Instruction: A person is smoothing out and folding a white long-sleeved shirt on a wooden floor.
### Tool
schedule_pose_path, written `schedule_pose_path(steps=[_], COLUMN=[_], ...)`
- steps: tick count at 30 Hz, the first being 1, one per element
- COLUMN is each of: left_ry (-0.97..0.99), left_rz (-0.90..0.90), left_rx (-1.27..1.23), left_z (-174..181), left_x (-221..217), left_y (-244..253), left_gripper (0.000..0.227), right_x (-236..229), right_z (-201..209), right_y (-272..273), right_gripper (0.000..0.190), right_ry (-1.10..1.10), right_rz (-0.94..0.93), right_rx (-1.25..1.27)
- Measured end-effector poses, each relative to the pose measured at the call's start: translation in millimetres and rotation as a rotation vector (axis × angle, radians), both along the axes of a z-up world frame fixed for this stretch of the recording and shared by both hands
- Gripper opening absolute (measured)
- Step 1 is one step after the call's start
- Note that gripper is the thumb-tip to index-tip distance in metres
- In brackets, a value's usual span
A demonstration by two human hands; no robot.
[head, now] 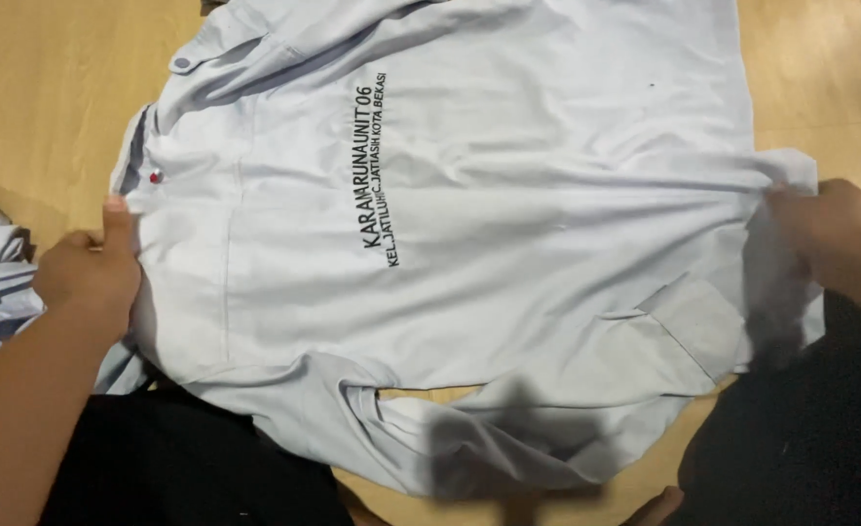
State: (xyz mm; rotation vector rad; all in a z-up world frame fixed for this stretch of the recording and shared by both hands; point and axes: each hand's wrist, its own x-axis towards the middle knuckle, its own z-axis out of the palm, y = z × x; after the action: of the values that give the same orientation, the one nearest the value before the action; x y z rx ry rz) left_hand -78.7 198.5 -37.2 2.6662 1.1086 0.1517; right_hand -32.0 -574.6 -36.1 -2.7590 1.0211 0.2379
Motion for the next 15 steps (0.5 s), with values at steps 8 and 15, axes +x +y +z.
schedule_pose_path(steps=[8, 15], left_ry=[0.109, -0.238], left_rz=[-0.404, -0.486], left_rx=[0.186, 0.468], left_z=[-7.6, 61.1], left_x=[-15.5, -8.4], left_y=[22.2, -69.7], left_gripper=[0.067, 0.051], right_x=[-47.8, -7.0], right_z=[77.1, 30.8], right_y=[52.5, 22.9], right_gripper=[0.075, 0.053], right_ry=[0.127, -0.159], right_rz=[0.092, 0.471], right_rx=[0.001, -0.161])
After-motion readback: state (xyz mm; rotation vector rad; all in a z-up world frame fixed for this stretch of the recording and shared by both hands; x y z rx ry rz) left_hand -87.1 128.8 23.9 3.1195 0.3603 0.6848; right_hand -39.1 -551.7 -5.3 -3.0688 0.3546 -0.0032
